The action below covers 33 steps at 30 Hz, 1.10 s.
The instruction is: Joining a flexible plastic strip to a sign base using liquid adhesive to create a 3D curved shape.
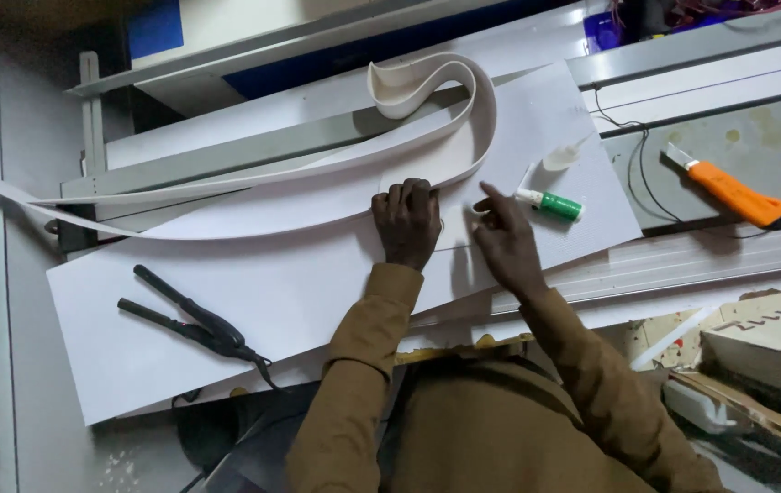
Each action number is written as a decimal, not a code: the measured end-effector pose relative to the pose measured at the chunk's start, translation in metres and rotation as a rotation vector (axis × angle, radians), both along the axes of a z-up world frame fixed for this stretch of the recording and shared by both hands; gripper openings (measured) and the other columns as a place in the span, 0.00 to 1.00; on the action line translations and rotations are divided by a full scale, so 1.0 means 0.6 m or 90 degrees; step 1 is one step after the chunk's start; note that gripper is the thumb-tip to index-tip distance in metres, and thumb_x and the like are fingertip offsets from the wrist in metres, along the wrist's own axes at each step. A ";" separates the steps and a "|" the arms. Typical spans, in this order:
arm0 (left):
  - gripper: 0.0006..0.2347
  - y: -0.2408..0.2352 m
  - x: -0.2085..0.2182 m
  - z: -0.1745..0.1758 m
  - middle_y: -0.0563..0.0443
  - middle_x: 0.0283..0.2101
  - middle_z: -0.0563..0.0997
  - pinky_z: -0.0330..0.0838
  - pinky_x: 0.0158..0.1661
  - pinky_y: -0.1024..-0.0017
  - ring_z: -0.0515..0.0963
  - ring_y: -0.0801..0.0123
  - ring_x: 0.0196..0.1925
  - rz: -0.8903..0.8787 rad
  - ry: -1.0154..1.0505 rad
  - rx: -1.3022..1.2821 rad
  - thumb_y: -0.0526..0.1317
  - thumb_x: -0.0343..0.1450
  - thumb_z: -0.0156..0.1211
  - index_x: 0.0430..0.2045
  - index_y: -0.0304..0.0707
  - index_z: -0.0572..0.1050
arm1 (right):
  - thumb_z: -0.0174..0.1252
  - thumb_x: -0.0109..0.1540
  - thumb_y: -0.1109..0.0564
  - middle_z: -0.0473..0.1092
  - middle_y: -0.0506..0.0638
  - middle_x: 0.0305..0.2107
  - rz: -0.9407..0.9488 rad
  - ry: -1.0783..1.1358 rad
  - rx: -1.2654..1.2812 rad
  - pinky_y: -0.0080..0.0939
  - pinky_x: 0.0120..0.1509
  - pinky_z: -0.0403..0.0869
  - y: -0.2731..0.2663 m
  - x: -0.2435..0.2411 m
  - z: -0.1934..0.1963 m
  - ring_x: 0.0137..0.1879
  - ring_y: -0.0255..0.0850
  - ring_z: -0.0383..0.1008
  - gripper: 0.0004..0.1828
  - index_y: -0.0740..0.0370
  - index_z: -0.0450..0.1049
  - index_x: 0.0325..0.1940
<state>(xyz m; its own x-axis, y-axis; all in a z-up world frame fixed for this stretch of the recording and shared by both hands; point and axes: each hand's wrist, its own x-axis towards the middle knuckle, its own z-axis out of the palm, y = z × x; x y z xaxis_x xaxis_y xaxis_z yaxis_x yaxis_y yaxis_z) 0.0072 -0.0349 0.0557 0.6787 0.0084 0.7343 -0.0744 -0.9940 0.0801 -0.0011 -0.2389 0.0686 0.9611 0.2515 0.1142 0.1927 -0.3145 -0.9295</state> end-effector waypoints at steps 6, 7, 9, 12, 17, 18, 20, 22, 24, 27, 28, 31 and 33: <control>0.09 0.003 0.003 -0.002 0.53 0.32 0.74 0.74 0.43 0.60 0.83 0.59 0.37 -0.021 0.008 -0.044 0.41 0.76 0.71 0.40 0.46 0.73 | 0.55 0.72 0.61 0.70 0.54 0.31 0.047 0.522 0.589 0.30 0.15 0.65 0.034 0.034 -0.007 0.22 0.37 0.70 0.46 0.46 0.49 0.93; 0.09 0.005 0.006 -0.009 0.53 0.32 0.74 0.74 0.43 0.60 0.83 0.59 0.37 -0.022 0.010 -0.047 0.41 0.76 0.71 0.40 0.46 0.73 | 0.55 0.72 0.61 0.70 0.54 0.31 0.044 0.523 0.587 0.30 0.15 0.65 0.046 0.026 -0.005 0.22 0.37 0.70 0.46 0.46 0.49 0.93; 0.07 0.007 0.009 -0.025 0.53 0.34 0.77 0.73 0.44 0.59 0.84 0.59 0.40 -0.039 0.004 -0.079 0.42 0.78 0.69 0.41 0.46 0.74 | 0.54 0.72 0.64 0.72 0.56 0.32 0.029 0.504 0.674 0.28 0.14 0.68 0.068 0.007 -0.003 0.21 0.37 0.73 0.49 0.42 0.43 0.94; 0.08 0.013 0.013 -0.043 0.52 0.34 0.76 0.72 0.43 0.60 0.84 0.60 0.39 -0.041 0.004 -0.055 0.42 0.78 0.70 0.41 0.45 0.75 | 0.53 0.73 0.63 0.73 0.54 0.31 0.033 0.490 0.696 0.26 0.13 0.69 0.107 -0.013 0.021 0.19 0.35 0.72 0.50 0.35 0.40 0.95; 0.07 0.015 0.011 -0.058 0.52 0.33 0.74 0.73 0.43 0.60 0.83 0.58 0.39 -0.053 0.021 -0.089 0.39 0.79 0.69 0.40 0.43 0.74 | 0.50 0.74 0.63 0.73 0.52 0.31 0.024 0.517 0.758 0.25 0.15 0.69 0.126 -0.024 0.020 0.20 0.34 0.72 0.49 0.30 0.42 0.94; 0.07 0.012 0.014 -0.058 0.52 0.32 0.73 0.73 0.42 0.59 0.83 0.57 0.38 -0.061 0.019 -0.100 0.38 0.79 0.69 0.39 0.42 0.74 | 0.49 0.74 0.63 0.71 0.51 0.30 0.023 0.529 0.763 0.24 0.14 0.68 0.126 -0.022 0.025 0.20 0.33 0.71 0.48 0.31 0.43 0.94; 0.07 0.013 0.017 -0.049 0.51 0.33 0.73 0.73 0.43 0.58 0.84 0.58 0.39 -0.065 0.017 -0.094 0.38 0.78 0.70 0.39 0.43 0.74 | 0.51 0.73 0.62 0.72 0.52 0.28 0.032 0.574 0.774 0.26 0.13 0.69 0.111 -0.020 0.014 0.19 0.35 0.71 0.45 0.36 0.49 0.92; 0.07 0.010 0.009 -0.047 0.51 0.33 0.73 0.72 0.44 0.58 0.84 0.58 0.40 -0.066 0.020 -0.091 0.38 0.77 0.70 0.38 0.45 0.74 | 0.52 0.71 0.61 0.72 0.53 0.26 0.039 0.624 0.783 0.28 0.12 0.69 0.104 -0.028 0.016 0.17 0.37 0.72 0.42 0.40 0.55 0.91; 0.07 0.011 0.008 -0.047 0.51 0.34 0.74 0.73 0.46 0.54 0.85 0.56 0.43 -0.085 0.040 -0.148 0.38 0.77 0.69 0.40 0.44 0.74 | 0.55 0.71 0.60 0.73 0.63 0.25 -0.053 0.430 0.439 0.44 0.15 0.71 0.108 -0.027 0.035 0.20 0.46 0.73 0.32 0.59 0.70 0.82; 0.07 0.012 -0.005 -0.019 0.52 0.35 0.73 0.72 0.47 0.54 0.85 0.55 0.44 -0.099 0.068 -0.166 0.32 0.76 0.67 0.41 0.44 0.74 | 0.62 0.68 0.70 0.81 0.54 0.45 -0.078 -0.136 -0.131 0.49 0.57 0.82 0.076 -0.027 0.015 0.55 0.53 0.81 0.32 0.59 0.76 0.78; 0.07 0.014 -0.008 -0.010 0.52 0.35 0.73 0.72 0.47 0.54 0.85 0.55 0.44 -0.096 0.066 -0.168 0.32 0.76 0.67 0.41 0.44 0.74 | 0.62 0.68 0.70 0.81 0.54 0.45 -0.076 -0.139 -0.132 0.49 0.57 0.82 0.073 -0.028 0.006 0.55 0.53 0.81 0.32 0.59 0.76 0.78; 0.15 0.018 -0.009 -0.009 0.50 0.38 0.72 0.70 0.48 0.56 0.83 0.55 0.46 -0.110 0.081 -0.154 0.27 0.66 0.70 0.40 0.43 0.70 | 0.66 0.68 0.60 0.76 0.55 0.58 0.001 -0.189 -0.304 0.62 0.71 0.70 0.063 -0.032 -0.018 0.70 0.60 0.72 0.26 0.54 0.82 0.72; 0.18 0.021 -0.001 -0.044 0.50 0.40 0.76 0.71 0.50 0.56 0.84 0.56 0.47 -0.101 0.100 -0.104 0.26 0.65 0.71 0.42 0.44 0.71 | 0.66 0.65 0.60 0.75 0.53 0.64 0.041 -0.257 -0.353 0.61 0.70 0.68 0.057 -0.034 -0.028 0.73 0.61 0.70 0.26 0.51 0.82 0.68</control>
